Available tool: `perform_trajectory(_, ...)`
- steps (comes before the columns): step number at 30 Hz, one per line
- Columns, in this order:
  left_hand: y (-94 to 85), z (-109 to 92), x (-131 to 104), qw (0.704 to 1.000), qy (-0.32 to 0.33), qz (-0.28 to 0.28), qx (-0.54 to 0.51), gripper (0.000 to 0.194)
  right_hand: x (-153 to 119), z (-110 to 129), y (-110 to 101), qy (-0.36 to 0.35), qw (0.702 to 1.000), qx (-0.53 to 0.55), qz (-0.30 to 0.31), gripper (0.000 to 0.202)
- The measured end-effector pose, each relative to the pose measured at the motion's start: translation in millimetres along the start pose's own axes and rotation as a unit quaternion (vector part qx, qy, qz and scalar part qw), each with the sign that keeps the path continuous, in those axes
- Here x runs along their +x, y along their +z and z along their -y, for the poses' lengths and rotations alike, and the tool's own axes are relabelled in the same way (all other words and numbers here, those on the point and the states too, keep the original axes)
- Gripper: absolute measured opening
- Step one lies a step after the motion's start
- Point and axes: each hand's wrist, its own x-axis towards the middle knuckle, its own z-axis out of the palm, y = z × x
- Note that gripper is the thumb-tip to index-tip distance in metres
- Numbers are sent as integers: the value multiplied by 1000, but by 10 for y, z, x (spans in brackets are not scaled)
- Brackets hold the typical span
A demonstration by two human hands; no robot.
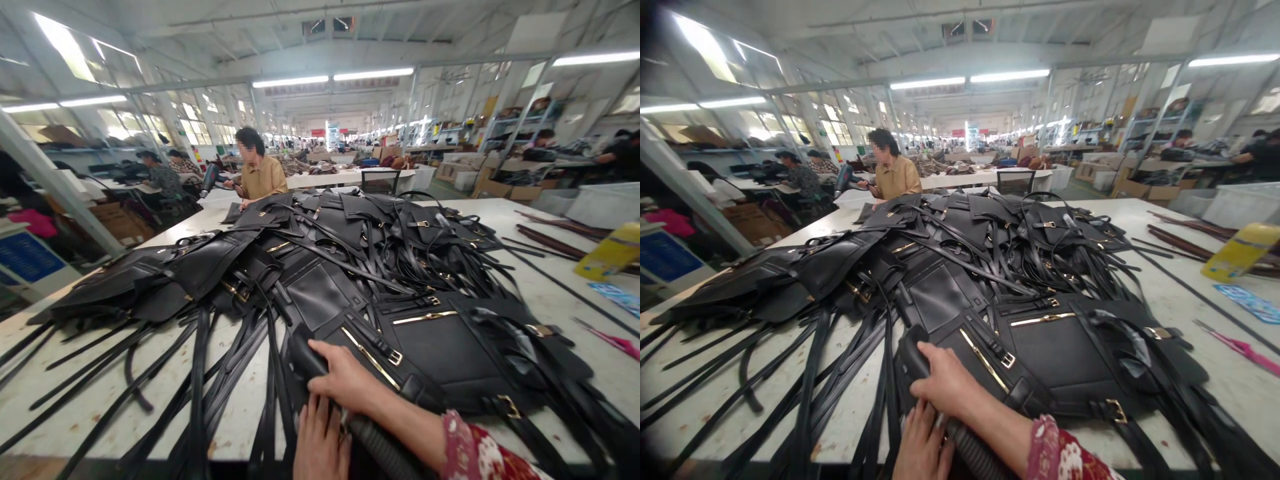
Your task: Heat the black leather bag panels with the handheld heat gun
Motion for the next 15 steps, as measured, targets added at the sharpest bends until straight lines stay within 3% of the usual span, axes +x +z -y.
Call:
perform_trajectory(2, -99, 34, 207, 999, -3, 35, 10, 43, -33, 61, -247, 1, 1000, 5, -28, 70)
perform_trajectory(4, -144, 47, 413, 998, -19, 65, 3, 45, -214, 106, -621, 12, 999, 14, -45, 71)
perform_trajectory(7, -150, 40, 659, 994, -34, 96, -23, 44, -721, 97, -1180, 24, 995, 17, -98, 70)
perform_trajectory(9, -170, 35, 748, 993, -29, 106, -49, 44, -1121, 22, -1415, 42, 990, 16, -132, 68)
perform_trajectory(12, -286, 17, 693, 988, -36, 72, -128, 47, -1651, -164, -1516, 91, 984, 40, -150, 68)
perform_trajectory(15, -463, -97, 345, 957, -133, -31, -255, 43, -2020, -327, -1459, 126, 981, 78, -124, 71)
